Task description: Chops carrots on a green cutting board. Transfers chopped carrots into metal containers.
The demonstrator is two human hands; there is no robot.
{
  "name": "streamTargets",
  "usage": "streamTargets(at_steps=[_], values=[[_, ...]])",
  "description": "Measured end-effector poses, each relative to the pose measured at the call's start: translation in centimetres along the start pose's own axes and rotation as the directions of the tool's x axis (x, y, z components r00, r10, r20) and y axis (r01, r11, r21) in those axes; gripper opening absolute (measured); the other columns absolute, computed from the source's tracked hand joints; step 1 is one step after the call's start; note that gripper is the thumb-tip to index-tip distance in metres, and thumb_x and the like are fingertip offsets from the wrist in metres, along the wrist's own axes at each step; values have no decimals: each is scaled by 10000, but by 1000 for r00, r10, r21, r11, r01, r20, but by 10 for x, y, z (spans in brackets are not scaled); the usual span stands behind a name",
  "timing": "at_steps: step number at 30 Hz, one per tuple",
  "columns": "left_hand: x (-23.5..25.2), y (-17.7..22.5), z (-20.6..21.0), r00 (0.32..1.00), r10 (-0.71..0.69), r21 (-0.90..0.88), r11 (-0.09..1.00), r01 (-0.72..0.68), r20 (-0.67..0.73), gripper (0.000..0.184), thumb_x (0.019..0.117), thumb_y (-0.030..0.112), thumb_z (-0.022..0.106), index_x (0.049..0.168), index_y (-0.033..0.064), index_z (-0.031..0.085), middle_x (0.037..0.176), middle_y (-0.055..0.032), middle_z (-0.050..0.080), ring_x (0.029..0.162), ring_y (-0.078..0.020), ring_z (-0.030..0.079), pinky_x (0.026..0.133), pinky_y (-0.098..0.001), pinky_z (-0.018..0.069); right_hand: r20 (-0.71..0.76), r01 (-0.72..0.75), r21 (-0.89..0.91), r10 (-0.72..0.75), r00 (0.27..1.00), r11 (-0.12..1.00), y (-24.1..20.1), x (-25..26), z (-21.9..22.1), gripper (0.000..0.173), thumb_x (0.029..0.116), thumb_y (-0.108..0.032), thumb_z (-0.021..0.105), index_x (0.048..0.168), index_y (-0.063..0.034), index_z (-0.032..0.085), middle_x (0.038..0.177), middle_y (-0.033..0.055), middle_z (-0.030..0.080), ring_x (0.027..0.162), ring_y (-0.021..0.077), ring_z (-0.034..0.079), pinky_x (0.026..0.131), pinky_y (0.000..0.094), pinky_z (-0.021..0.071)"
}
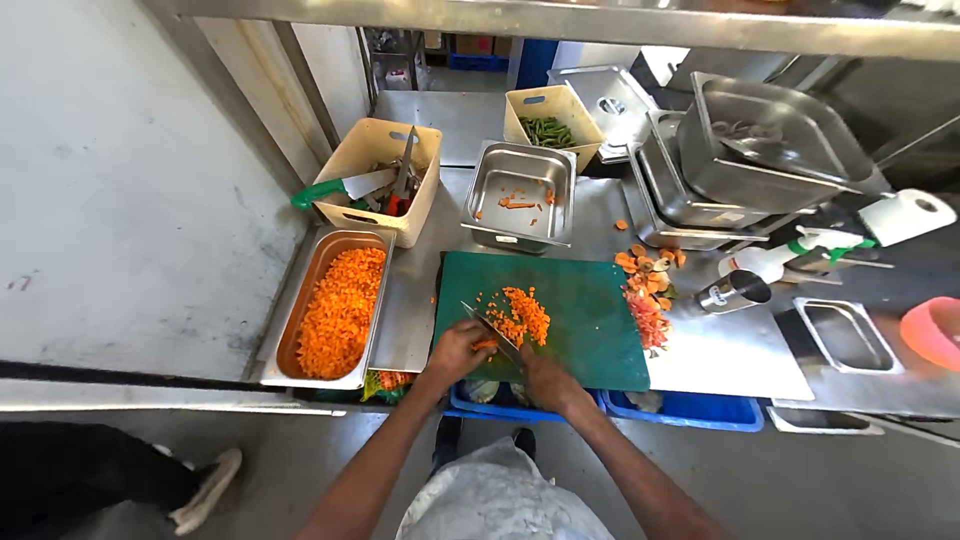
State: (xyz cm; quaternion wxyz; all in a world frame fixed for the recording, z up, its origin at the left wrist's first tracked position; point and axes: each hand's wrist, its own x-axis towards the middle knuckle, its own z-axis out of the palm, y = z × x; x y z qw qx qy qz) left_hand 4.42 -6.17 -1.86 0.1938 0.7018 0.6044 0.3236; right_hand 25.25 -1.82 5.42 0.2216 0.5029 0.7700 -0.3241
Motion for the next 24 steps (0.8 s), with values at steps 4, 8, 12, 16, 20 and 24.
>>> streamTargets(at_steps=[4, 8, 12, 16, 20, 24], values=[[8, 5, -7, 986, -35, 33, 999, 30, 162, 119, 933, 190, 738, 950, 80, 779, 1036, -61, 740, 1040, -197, 693, 986, -384, 556, -33, -54, -97, 51, 998, 994, -9, -22, -20, 436, 1056, -185, 474, 1490, -152, 447, 1234, 213, 666, 1143, 422, 658, 942, 610, 532], [17, 10, -16, 963, -55, 9, 998, 55, 265, 95, 930, 133, 729, 934, 45, 767, 1018, -88, 728, 1004, -216, 694, 967, -398, 559, -29, -63, -154, 59, 998, 986, -17, -34, -30, 420, 1029, -158, 498, 1449, -157, 498, 1232, 192, 667, 1136, 401, 660, 913, 589, 541], [16, 3, -11, 972, -30, 1, 1000, 31, 234, 131, 944, 165, 722, 932, 40, 758, 1018, -89, 725, 1007, -215, 694, 968, -402, 564, -24, -1, -82, -1, 1000, 997, -9, -2, -11, 381, 1062, -199, 475, 1436, -134, 467, 1204, 218, 665, 1116, 422, 665, 911, 619, 541], [10, -2, -8, 983, -13, -29, 999, 19, 183, 110, 944, 137, 712, 933, 40, 763, 1025, -90, 724, 1027, -215, 689, 981, -392, 558, -14, -18, -111, 17, 1000, 994, -10, -30, -31, 448, 1023, -168, 517, 1471, -178, 497, 1231, 187, 670, 1135, 397, 659, 923, 605, 533], [3, -8, -1, 993, 68, -37, 997, -64, 94, 78, 934, 134, 733, 908, 71, 771, 998, -57, 731, 1017, -184, 692, 973, -372, 566, 16, 8, -39, -7, 1000, 999, -7, -2, -7, 438, 1069, -216, 470, 1498, -134, 428, 1225, 225, 659, 1139, 423, 655, 941, 621, 527], [0, -15, 3, 991, 136, -31, 990, -136, 15, 62, 930, 115, 734, 904, 70, 768, 1002, -52, 738, 1045, -181, 693, 993, -365, 561, 31, -2, -101, 5, 999, 995, -6, -24, -31, 434, 1034, -194, 511, 1466, -160, 485, 1251, 203, 654, 1141, 406, 651, 927, 624, 525]])
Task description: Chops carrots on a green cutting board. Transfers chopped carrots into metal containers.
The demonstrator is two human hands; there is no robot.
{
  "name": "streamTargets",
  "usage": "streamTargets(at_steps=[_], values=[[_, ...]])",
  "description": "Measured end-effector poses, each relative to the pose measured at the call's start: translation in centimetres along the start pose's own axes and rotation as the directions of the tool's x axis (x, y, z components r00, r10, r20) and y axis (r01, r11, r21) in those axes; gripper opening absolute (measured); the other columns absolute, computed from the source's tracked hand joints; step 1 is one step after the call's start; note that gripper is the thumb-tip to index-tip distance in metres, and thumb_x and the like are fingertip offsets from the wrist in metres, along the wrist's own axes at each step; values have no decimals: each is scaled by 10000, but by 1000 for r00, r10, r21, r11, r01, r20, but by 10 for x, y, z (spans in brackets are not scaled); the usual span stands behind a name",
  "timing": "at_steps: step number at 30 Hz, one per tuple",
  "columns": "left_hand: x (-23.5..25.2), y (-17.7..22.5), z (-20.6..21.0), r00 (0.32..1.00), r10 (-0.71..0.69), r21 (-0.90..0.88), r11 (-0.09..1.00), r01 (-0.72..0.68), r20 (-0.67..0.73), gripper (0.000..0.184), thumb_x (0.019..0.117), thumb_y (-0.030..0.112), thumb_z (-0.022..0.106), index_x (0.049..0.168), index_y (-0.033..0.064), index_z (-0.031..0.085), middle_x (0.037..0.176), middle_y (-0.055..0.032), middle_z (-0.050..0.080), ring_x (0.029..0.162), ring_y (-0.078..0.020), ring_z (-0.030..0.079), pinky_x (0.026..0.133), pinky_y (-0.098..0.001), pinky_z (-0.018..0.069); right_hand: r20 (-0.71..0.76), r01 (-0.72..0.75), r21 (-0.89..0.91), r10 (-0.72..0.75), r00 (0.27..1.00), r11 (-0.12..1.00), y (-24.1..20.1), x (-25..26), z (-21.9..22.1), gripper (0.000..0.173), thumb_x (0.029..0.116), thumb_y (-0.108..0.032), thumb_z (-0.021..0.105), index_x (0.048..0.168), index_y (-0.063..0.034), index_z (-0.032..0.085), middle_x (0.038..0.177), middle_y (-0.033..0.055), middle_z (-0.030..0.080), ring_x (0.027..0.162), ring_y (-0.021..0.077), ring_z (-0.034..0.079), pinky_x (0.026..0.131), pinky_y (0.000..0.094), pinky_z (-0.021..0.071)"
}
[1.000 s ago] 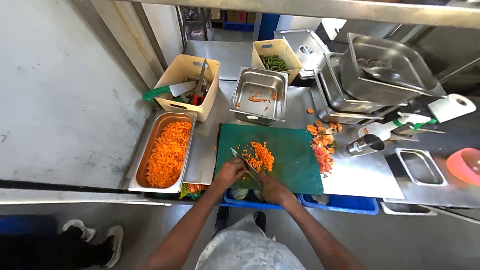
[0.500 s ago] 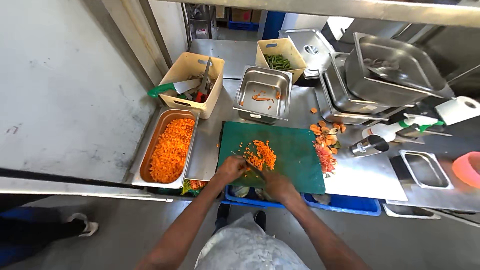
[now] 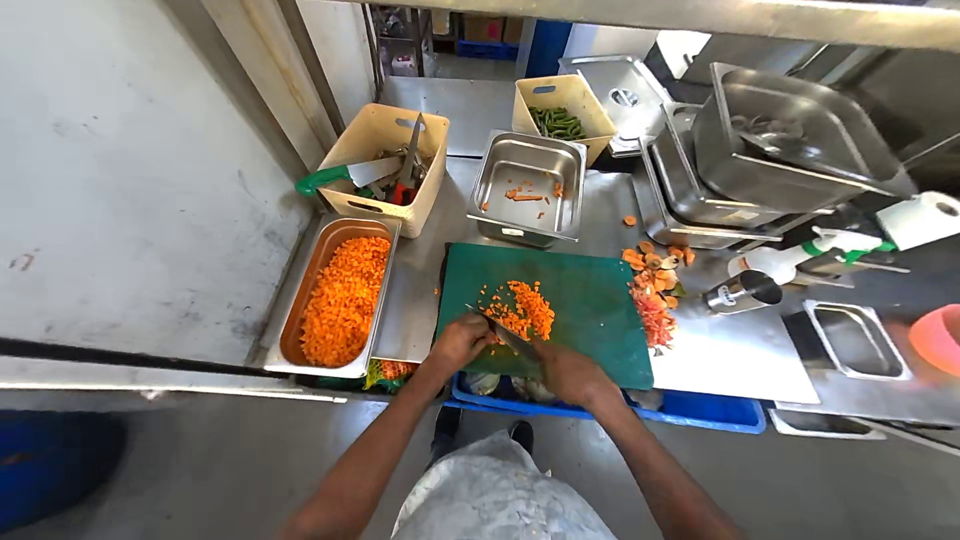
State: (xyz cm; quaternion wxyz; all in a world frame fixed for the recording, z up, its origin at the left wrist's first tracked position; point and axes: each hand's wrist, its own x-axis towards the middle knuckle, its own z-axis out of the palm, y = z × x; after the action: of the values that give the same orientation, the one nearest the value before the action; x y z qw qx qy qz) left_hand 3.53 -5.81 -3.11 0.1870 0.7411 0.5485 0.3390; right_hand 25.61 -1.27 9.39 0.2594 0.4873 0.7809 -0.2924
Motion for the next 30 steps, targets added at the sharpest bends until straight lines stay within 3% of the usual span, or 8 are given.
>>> streamTargets(at_steps=[3, 8, 13, 16, 20, 25, 28, 30], values=[[-5, 2, 4, 999, -19, 2, 1000, 19, -38, 82, 948, 148, 725, 927, 89, 778, 1026, -35, 741, 1059, -168, 688, 997, -353, 557, 23, 14, 69, -16, 1000, 998, -2, 19, 29, 470, 1034, -187, 528, 1482, -111, 411, 1228, 231, 649, 1130, 416, 658, 930, 612, 534], [-9, 14, -9, 994, -103, -3, 995, 103, -44, 146, 954, 238, 737, 1023, 118, 785, 1107, -26, 729, 1074, -134, 687, 985, -334, 575, 9, 15, 90, -16, 1000, 996, -6, 26, 36, 425, 1064, -207, 488, 1466, -101, 405, 1217, 232, 650, 1128, 415, 663, 938, 592, 540], [-2, 17, -12, 987, -142, 91, 987, 136, 70, 107, 942, 147, 711, 912, 65, 773, 992, -60, 740, 1007, -200, 699, 949, -377, 571, -25, -31, 0, 31, 999, 1000, -6, 11, 19, 396, 1060, -207, 479, 1447, -129, 450, 1192, 222, 669, 1127, 418, 665, 933, 602, 535], [3, 17, -16, 976, -166, 88, 984, 155, 137, 141, 968, 145, 677, 951, 40, 770, 1033, -85, 738, 1043, -221, 696, 988, -393, 554, -45, -55, -43, 53, 998, 998, -12, -11, 0, 386, 1052, -184, 479, 1436, -154, 499, 1206, 205, 667, 1129, 409, 660, 920, 590, 537], [3, 13, -12, 980, -151, 58, 988, 144, 131, 137, 968, 149, 680, 929, 53, 769, 1018, -74, 739, 1031, -208, 698, 988, -391, 557, -5, 6, 27, -6, 1000, 1000, -10, 22, 25, 419, 1059, -198, 483, 1465, -109, 429, 1215, 227, 656, 1125, 422, 662, 926, 611, 536], [1, 11, -7, 995, -82, 52, 996, 79, 62, 97, 950, 106, 694, 912, 53, 766, 990, -69, 737, 1006, -204, 700, 967, -381, 566, -16, -14, -22, 14, 1000, 1000, -8, -2, 3, 389, 1040, -174, 488, 1428, -142, 497, 1203, 200, 666, 1122, 404, 659, 916, 605, 532], [-3, 8, -2, 997, -66, 37, 997, 65, 32, 92, 957, 129, 700, 923, 83, 772, 1017, -35, 739, 1030, -168, 691, 977, -353, 562, 17, -1, 85, -1, 1000, 996, -8, 19, 32, 480, 1029, -179, 527, 1488, -101, 409, 1247, 227, 643, 1138, 411, 657, 936, 608, 537], [-16, 3, -11, 995, -94, 58, 994, 93, 28, 143, 993, 207, 667, 998, 118, 779, 1087, -15, 741, 1078, -151, 689, 1001, -355, 559, -14, 31, 121, -30, 999, 992, -15, 23, 44, 575, 1012, -174, 554, 1553, -135, 361, 1292, 231, 636, 1147, 423, 656, 936, 621, 537]])
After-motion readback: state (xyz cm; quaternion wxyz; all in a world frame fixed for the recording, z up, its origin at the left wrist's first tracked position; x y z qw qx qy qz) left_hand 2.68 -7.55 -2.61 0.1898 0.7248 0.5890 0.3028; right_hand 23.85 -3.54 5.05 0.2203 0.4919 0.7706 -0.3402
